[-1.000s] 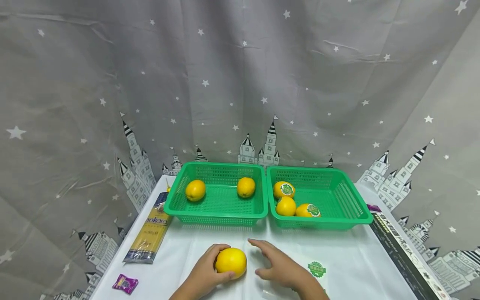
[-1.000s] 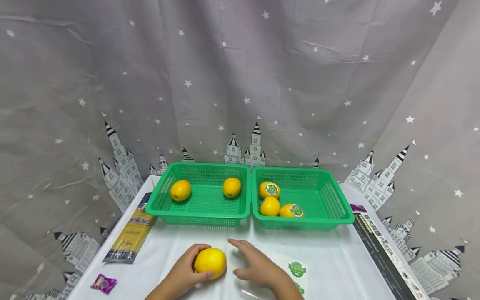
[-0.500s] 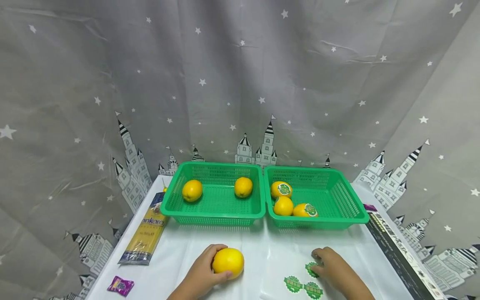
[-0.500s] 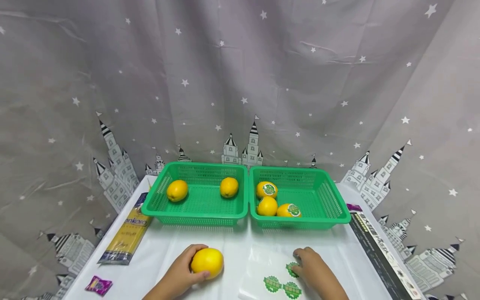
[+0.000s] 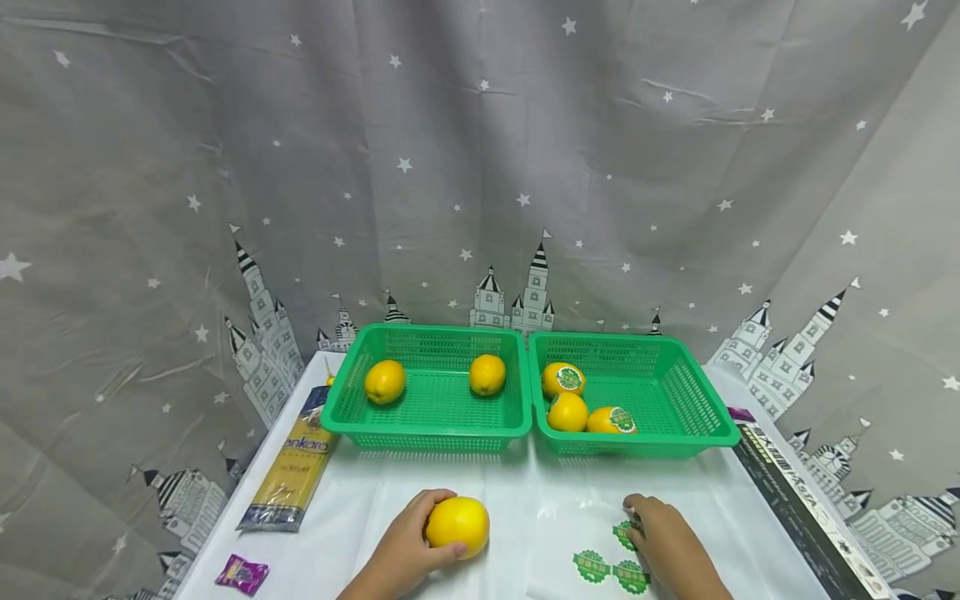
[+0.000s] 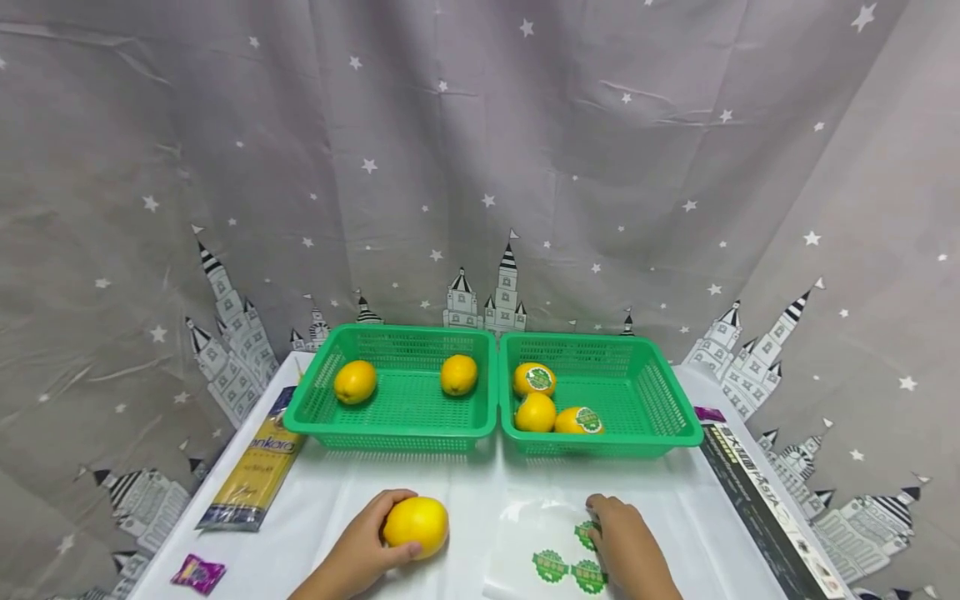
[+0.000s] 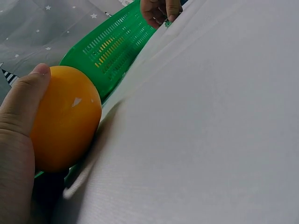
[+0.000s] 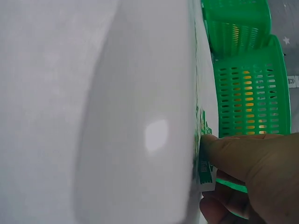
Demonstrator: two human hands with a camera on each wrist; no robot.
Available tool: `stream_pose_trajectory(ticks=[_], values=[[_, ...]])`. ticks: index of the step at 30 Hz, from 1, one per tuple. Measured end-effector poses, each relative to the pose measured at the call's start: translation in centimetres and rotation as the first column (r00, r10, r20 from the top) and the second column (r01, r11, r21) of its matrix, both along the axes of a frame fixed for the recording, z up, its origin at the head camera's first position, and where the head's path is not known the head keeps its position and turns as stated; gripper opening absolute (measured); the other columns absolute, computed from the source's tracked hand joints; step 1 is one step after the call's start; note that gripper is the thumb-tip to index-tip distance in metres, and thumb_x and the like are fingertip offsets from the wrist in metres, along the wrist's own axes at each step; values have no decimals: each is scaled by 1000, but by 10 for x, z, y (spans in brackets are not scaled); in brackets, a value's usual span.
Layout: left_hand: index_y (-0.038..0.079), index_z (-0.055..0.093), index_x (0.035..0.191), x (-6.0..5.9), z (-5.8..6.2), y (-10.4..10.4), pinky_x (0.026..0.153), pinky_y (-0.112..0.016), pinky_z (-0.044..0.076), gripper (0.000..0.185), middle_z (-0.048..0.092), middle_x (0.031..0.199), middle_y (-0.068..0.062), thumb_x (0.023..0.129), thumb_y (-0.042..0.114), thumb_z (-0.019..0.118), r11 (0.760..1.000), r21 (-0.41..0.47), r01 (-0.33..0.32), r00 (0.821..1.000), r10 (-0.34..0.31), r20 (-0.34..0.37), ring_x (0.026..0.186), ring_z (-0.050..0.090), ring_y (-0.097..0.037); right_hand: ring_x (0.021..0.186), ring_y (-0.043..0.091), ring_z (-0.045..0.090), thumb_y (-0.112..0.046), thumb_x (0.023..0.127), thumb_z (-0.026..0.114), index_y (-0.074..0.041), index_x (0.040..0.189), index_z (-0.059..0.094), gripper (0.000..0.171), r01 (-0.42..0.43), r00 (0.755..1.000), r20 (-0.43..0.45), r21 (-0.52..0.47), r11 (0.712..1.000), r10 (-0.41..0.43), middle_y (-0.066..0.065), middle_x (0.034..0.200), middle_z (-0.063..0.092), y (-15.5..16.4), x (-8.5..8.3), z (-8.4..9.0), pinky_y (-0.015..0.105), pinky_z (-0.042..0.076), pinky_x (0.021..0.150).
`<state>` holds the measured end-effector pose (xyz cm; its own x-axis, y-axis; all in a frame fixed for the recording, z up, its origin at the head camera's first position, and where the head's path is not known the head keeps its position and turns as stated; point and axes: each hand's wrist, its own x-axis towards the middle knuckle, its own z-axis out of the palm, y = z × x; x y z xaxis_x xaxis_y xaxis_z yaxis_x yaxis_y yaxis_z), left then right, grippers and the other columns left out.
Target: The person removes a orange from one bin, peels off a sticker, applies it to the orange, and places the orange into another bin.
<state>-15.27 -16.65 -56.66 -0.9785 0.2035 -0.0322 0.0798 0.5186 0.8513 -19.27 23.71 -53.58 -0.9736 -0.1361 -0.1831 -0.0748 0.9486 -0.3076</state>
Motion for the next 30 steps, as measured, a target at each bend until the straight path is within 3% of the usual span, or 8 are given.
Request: stream_pose_trajectory(ticks=[4,14,18,24,30], values=[[17,55,140,2,2,-4,102,-56,49,75,60,136,-3,82,55,85,1000,-9,-11,1000,11,-4,119,59,-23,89,18,68,-17,92,80,-11,105,71,17,29,999,15,-28,999,-29,-3,92,69,-5,1,1,47,58,85],[17,55,140,0,-2,2,104,-59,48,75,60,136,-3,83,55,84,1000,9,5,1000,-5,-2,121,59,-24,76,13,59,-15,92,79,-16,90,71,8,-22,1000,-9,-4,1000,22,-5,82,64,5,5,6,41,55,74],[18,56,140,-1,-3,2,102,-54,50,73,60,136,-2,83,55,84,1000,12,12,1000,-12,2,118,59,-22,73,13,57,-13,90,81,-15,86,74,8,-31,999,-10,0,1000,31,-3,79,62,5,3,4,38,55,72],[18,56,139,-1,-3,0,98,-49,52,71,60,133,0,83,53,85,999,24,22,1000,-22,-4,114,59,-19,70,14,53,-14,92,79,-16,83,70,13,34,999,35,18,999,-34,-4,75,60,-1,4,2,37,52,69],[18,56,138,-2,-3,0,97,-48,52,71,60,133,0,83,51,85,1000,16,25,1000,-25,-6,113,59,-19,69,15,51,-13,95,73,-18,80,64,18,34,999,39,-64,997,-31,-4,71,57,2,8,12,35,46,67]])
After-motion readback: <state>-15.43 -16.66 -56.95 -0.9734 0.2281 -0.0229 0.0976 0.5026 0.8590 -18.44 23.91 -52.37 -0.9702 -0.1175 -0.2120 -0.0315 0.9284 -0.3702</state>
